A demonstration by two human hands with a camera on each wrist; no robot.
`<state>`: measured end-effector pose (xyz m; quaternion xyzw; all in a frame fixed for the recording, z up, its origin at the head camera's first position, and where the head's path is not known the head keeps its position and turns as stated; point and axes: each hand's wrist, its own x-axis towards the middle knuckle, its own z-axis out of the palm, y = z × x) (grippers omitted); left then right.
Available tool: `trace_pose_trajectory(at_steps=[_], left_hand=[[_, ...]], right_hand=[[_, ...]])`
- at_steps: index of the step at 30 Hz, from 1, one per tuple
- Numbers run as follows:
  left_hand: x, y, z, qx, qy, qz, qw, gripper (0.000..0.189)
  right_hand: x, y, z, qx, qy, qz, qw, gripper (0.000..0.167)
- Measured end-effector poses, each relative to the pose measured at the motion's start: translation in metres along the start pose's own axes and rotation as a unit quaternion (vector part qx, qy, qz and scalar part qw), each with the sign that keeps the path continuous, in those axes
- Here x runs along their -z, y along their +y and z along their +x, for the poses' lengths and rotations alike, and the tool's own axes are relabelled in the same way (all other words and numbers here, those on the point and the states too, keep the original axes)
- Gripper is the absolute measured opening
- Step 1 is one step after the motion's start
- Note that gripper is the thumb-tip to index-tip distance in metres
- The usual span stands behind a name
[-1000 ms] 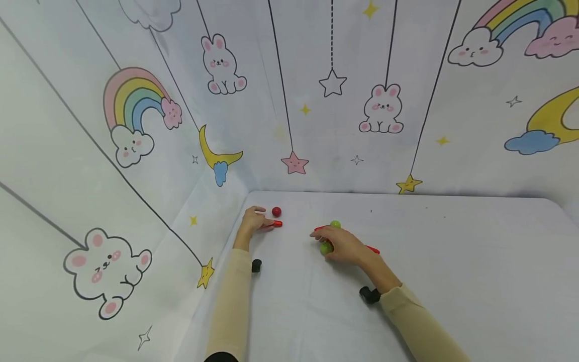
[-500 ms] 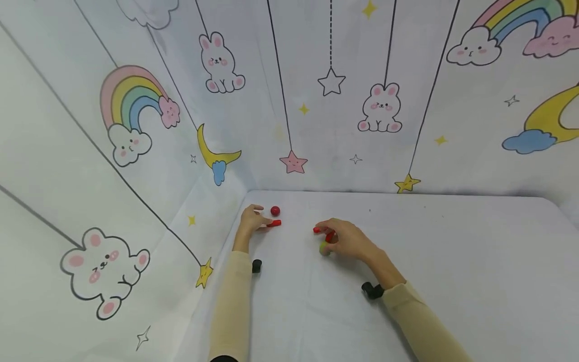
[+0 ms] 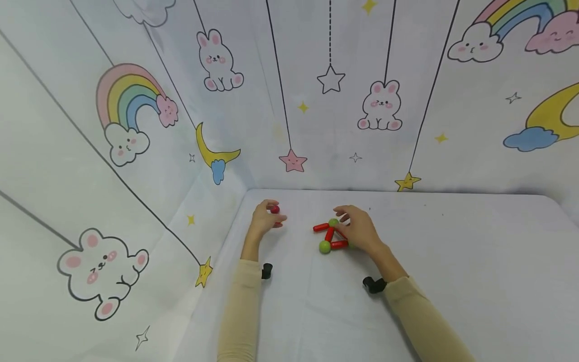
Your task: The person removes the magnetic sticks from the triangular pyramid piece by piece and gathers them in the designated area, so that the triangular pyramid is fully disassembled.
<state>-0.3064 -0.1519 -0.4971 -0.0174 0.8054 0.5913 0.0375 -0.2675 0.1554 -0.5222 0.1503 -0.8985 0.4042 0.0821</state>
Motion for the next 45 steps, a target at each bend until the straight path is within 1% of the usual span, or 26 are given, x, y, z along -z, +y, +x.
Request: trace_pose_trajectory(at_steps=[2,4,6,10,15,20,24,30,31,38,40,45], left_hand=[[-0.011,0.003,-0.001,-0.006,-0.021,-0.009,0.9997,0.06],[-0.022,0.005,-0.002,-0.006,-0.044,-0.011,0.999,0.061],[-0.032,0.007,-0.003,0.001,-0.066,-0.005,0.9978,0.062],[-0.048,0.008,-0.004,0.02,-0.101,0.008,0.9947,0.062],[-0.064,0.003,-0.001,0.032,-0.129,-0.006,0.9912,0.058],[-0.074,-0.002,0.0,0.045,-0.144,-0.019,0.9884,0.059],[-0.08,-0.005,0.001,0.054,-0.142,-0.037,0.9877,0.058],[-0.085,-0.007,0.0,0.047,-0.124,-0.041,0.9903,0.055],[-0.085,-0.007,0.0,0.048,-0.124,-0.048,0.99,0.056],[-0.085,-0.005,-0.001,0.055,-0.126,-0.082,0.987,0.058],[-0.085,-0.004,-0.001,0.055,-0.121,-0.087,0.9873,0.058],[-0.085,-0.003,-0.002,0.064,-0.094,-0.094,0.9891,0.06]], right_hand=[[-0.001,0.001,0.003,-0.015,0.014,0.006,0.9998,0.044],[-0.002,0.001,0.004,-0.026,0.019,0.014,0.9994,0.044],[-0.003,0.001,0.006,-0.037,0.019,0.018,0.999,0.045],[-0.005,0.0,0.007,-0.049,0.006,0.012,0.9987,0.046],[-0.008,0.001,0.008,-0.055,0.0,0.013,0.9984,0.046],[-0.014,0.005,0.01,-0.064,-0.022,0.026,0.9974,0.046],[-0.017,0.009,0.011,-0.057,-0.035,0.038,0.9971,0.047],[-0.022,0.014,0.013,-0.028,-0.046,0.049,0.9974,0.048],[-0.023,0.014,0.013,-0.025,-0.047,0.05,0.9973,0.048],[-0.023,0.015,0.014,-0.028,-0.054,0.055,0.9966,0.051],[-0.024,0.015,0.014,-0.033,-0.053,0.055,0.9965,0.052],[-0.025,0.017,0.013,-0.041,-0.052,0.058,0.9961,0.054]])
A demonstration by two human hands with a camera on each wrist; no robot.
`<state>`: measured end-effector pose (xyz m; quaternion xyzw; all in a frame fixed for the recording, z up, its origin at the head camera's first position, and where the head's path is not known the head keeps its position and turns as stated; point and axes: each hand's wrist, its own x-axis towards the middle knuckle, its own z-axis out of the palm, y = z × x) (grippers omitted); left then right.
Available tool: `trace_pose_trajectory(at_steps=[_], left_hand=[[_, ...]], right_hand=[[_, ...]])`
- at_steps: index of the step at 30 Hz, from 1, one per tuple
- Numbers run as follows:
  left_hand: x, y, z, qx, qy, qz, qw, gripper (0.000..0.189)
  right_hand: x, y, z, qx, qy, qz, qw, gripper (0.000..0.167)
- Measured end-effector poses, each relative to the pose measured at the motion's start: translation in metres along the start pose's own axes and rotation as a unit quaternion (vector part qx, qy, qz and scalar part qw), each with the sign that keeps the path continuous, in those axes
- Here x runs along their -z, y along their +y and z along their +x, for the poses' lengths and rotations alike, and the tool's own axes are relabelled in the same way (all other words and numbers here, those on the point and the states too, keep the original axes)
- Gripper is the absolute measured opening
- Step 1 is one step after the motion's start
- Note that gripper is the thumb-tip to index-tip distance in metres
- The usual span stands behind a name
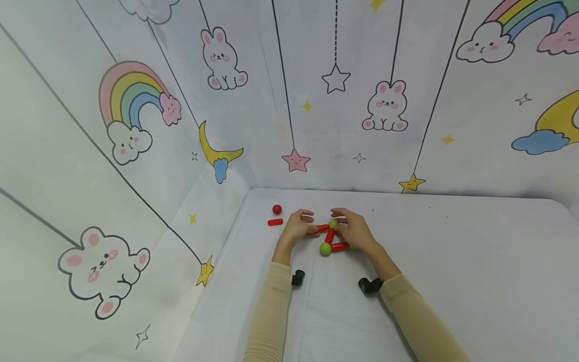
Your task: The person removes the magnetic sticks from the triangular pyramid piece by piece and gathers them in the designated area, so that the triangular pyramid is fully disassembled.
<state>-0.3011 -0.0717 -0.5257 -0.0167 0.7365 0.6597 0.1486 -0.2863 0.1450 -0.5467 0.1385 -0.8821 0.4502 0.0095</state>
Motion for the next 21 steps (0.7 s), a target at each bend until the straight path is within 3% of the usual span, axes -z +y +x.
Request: trace_pose_trajectory(at_steps=[13,21], left_hand=[[0.009,-0.002,-0.003,0.005,0.046,0.013,0.9988,0.064],[0.02,-0.002,-0.005,-0.007,0.052,0.034,0.998,0.062]], right_hand=[[-0.004,-0.002,-0.003,0.02,-0.017,0.032,0.9991,0.059],[-0.01,-0.011,-0.004,0.012,-0.034,0.033,0.9988,0.058]])
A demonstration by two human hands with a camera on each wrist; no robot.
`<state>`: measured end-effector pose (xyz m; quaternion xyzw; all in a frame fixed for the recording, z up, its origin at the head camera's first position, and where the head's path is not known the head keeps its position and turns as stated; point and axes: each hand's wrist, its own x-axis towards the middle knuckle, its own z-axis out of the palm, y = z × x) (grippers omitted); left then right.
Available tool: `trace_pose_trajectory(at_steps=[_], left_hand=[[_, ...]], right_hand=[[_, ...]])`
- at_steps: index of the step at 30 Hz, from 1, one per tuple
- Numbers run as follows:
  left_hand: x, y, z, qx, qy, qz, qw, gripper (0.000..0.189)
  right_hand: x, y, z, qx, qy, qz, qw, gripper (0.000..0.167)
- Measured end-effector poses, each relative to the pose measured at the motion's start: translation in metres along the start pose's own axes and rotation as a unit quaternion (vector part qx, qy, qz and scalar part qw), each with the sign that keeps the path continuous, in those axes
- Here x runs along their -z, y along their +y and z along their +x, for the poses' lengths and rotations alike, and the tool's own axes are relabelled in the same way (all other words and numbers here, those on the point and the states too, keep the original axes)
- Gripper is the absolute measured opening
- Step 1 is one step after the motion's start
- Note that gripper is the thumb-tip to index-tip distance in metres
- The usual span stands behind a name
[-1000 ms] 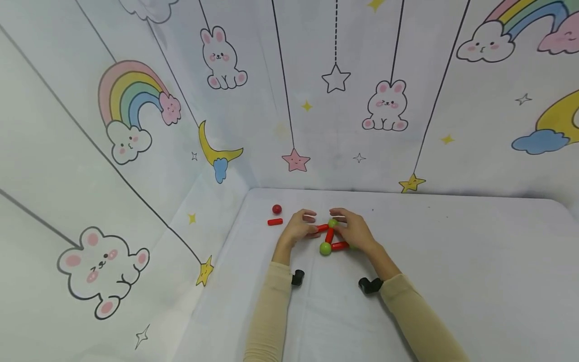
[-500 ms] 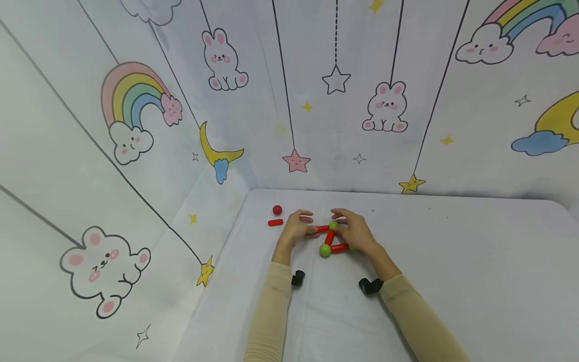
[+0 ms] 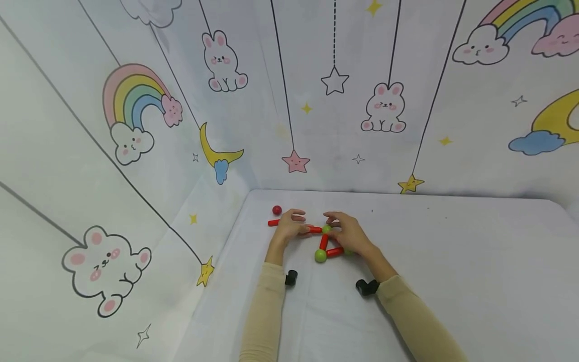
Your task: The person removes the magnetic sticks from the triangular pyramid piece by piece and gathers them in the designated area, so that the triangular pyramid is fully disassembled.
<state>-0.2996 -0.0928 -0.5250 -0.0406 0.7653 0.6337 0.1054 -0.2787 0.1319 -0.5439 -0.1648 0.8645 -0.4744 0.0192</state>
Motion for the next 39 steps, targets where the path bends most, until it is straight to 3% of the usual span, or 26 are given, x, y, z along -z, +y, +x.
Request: trace_pose_trajectory(at_steps=[5,10,15,25,39], left_hand=[[0.013,0.003,-0.001,-0.018,0.021,0.022,0.9994,0.06],[0.034,0.007,-0.003,-0.031,0.033,-0.022,0.9987,0.058],[0.055,0.01,-0.011,-0.041,0.013,0.029,0.9986,0.055],[0.091,-0.004,-0.015,-0.016,0.039,0.092,0.9949,0.057],[0.111,-0.017,-0.004,0.025,0.055,0.115,0.9915,0.056]], right_hand=[[0.001,-0.003,-0.001,-0.001,-0.007,-0.015,0.9999,0.058],[0.009,0.0,-0.003,-0.005,0.013,-0.037,0.9992,0.061],[0.011,0.0,-0.003,0.012,0.002,-0.027,0.9996,0.059],[0.008,-0.008,-0.006,0.0,-0.006,-0.038,0.9992,0.056],[0.01,-0.014,-0.009,0.002,-0.006,-0.048,0.9988,0.053]])
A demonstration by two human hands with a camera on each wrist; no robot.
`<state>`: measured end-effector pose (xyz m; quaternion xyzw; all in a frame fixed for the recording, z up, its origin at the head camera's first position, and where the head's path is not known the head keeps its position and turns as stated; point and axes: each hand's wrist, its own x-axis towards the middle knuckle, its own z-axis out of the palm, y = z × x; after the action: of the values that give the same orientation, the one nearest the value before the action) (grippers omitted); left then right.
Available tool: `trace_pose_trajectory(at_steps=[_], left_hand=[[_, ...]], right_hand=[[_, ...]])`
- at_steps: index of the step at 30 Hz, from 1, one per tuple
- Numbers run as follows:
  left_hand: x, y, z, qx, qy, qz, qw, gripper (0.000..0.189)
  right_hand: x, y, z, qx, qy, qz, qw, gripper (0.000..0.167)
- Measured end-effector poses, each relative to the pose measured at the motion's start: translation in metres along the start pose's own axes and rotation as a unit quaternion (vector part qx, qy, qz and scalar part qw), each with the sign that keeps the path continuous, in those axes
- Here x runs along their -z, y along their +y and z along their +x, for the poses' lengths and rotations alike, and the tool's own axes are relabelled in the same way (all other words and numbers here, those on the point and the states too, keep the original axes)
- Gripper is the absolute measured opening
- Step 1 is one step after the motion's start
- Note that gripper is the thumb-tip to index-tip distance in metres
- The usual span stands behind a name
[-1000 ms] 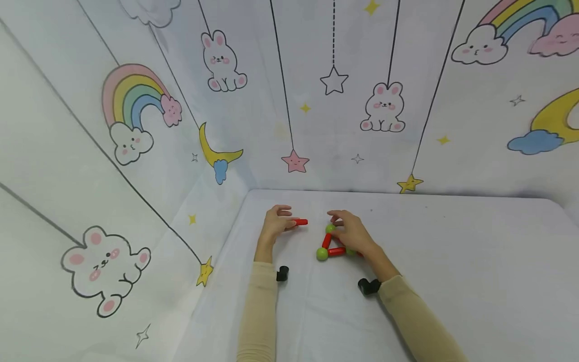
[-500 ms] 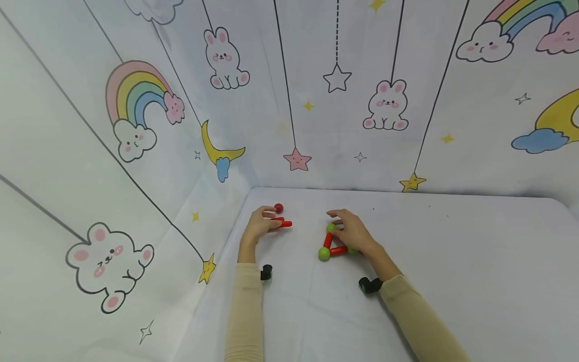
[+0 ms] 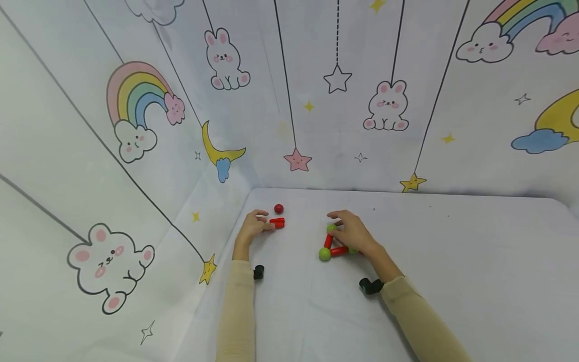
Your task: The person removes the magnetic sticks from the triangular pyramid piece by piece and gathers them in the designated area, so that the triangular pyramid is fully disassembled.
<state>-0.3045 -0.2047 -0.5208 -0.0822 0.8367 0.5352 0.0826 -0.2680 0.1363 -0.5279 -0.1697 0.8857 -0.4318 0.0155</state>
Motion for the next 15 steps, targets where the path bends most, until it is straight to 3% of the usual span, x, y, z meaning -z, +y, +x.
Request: trace_pose_trajectory(at_steps=[9,15], left_hand=[[-0.003,-0.007,0.003,-0.013,0.035,0.076,0.9964,0.055],[-0.008,0.0,-0.001,-0.027,0.068,0.068,0.995,0.053]], right_hand=[[0.006,-0.015,-0.008,-0.024,0.052,-0.021,0.9981,0.045],[-0.002,-0.032,-0.014,-0.082,0.058,-0.074,0.9922,0.048]])
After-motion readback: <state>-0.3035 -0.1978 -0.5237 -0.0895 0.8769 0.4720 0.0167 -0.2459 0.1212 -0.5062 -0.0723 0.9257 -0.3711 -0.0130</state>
